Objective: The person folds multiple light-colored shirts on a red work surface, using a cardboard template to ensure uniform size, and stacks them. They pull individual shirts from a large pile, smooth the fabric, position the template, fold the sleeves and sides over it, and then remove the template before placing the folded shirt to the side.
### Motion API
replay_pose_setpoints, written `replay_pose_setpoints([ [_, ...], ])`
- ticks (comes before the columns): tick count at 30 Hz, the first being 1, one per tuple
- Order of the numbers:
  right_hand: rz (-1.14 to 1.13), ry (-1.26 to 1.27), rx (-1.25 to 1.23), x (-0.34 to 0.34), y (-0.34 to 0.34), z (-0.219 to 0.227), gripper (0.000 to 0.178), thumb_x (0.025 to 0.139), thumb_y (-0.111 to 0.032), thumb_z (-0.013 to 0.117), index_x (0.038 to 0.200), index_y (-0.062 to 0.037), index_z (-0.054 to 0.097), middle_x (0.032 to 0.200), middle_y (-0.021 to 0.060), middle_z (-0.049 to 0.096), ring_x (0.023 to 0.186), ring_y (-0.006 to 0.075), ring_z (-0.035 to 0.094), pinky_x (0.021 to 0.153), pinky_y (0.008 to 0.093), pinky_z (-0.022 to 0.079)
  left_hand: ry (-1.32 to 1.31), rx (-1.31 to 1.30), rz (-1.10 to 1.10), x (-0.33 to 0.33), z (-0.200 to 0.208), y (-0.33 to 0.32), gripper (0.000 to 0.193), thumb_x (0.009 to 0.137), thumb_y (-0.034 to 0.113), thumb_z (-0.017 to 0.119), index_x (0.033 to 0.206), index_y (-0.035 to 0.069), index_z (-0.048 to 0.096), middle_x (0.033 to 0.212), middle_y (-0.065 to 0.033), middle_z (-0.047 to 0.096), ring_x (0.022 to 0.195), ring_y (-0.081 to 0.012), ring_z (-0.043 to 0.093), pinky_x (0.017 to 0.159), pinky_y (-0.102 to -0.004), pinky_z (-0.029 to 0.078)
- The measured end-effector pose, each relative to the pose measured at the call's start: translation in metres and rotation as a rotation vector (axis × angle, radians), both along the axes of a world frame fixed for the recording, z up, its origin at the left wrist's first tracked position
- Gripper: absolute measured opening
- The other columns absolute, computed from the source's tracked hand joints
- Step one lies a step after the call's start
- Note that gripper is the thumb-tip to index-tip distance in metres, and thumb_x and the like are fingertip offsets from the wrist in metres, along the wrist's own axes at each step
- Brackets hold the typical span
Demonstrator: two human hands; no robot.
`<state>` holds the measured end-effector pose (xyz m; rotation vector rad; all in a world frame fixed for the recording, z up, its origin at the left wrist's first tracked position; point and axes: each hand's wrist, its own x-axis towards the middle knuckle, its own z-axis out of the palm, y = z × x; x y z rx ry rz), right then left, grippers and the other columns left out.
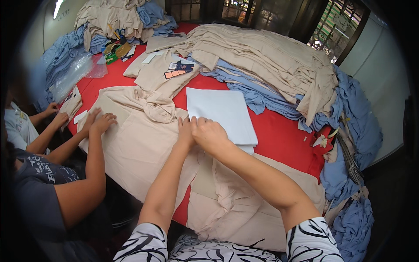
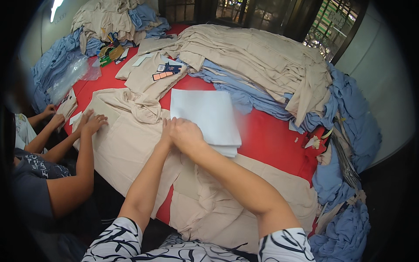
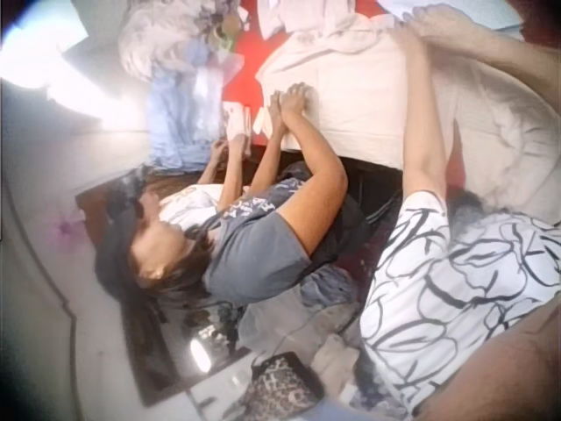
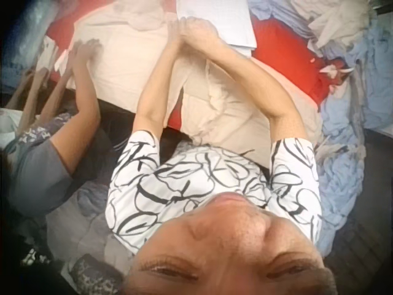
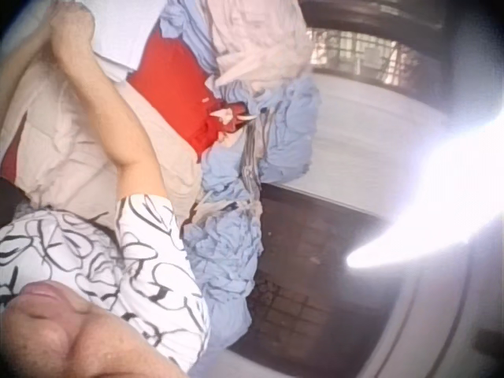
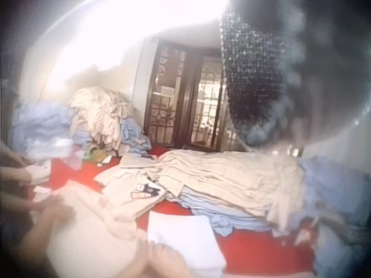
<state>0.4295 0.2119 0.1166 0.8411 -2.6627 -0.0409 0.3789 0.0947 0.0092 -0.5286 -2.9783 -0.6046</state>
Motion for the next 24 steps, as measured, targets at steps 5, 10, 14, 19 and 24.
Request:
replay_pose_setpoints([
  [5,-0.078,-0.046,-0.066,-0.107,-0.022,-0.005,0.029,0.082,-0.016,0.062,0.103,0.0048,0.062,0.087,0.0175,0.068,0.072,0.0294,0.071,0.06,0.0369,0.057,-0.189,0.177,-0.147,0.022,0.042,-0.008,0.054,0.075,0.038,0.071,0.121,0.009,0.065,0.119,-0.0107,0.065,0.124,-0.0322,0.048,0.116,-0.0577,0.011],
  [10,-0.318,-0.49,-0.232,-0.11,-0.06,0.006,0.051,0.094,-0.049,0.053,0.108,-0.0025,0.068,0.106,0.0168,0.07,0.103,0.0304,0.067,0.097,0.0466,0.046,-0.448,0.992,0.248,0.004,0.004,-0.019,0.047,0.088,0.038,0.065,0.113,-0.001,0.059,0.096,-0.0092,0.065,0.074,-0.0185,0.064,0.071,-0.033,0.051],
  [14,-0.545,-0.134,-1.172,-0.146,0.069,-0.061,0.041,0.1,-0.033,0.045,0.106,0.0011,0.067,0.111,0.0191,0.067,0.1,0.0289,0.065,0.084,0.0389,0.051,-0.578,1.293,0.478,0.004,0.03,-0.017,0.044,0.095,0.032,0.059,0.119,-0.004,0.05,0.089,-0.0072,0.062,0.067,-0.0141,0.058,0.055,-0.0259,0.046],
  [19,-0.77,-0.374,-2.484,-0.182,0.167,-0.091,0.032,0.098,-0.018,0.046,0.12,0.0047,0.052,0.122,0.024,0.055,0.115,0.0373,0.054,0.099,0.0499,0.045,-0.429,1.125,0.464,-0.008,0.015,-0.018,0.039,0.095,0.02,0.056,0.125,-0.003,0.044,0.1,-0.0086,0.06,0.075,-0.0145,0.058,0.057,-0.026,0.048],
  [24,-0.022,-0.232,-3.002,-0.224,0.212,-0.071,0.041,0.095,-0.011,0.045,0.134,0.0027,0.041,0.142,0.0195,0.042,0.136,0.0364,0.038,0.113,0.0557,0.03,-0.616,1.131,0.364,-0.011,0.037,-0.021,0.037,0.095,0.013,0.055,0.124,-0.007,0.045,0.103,-0.0133,0.061,0.077,-0.0174,0.062,0.061,-0.0293,0.053],
])
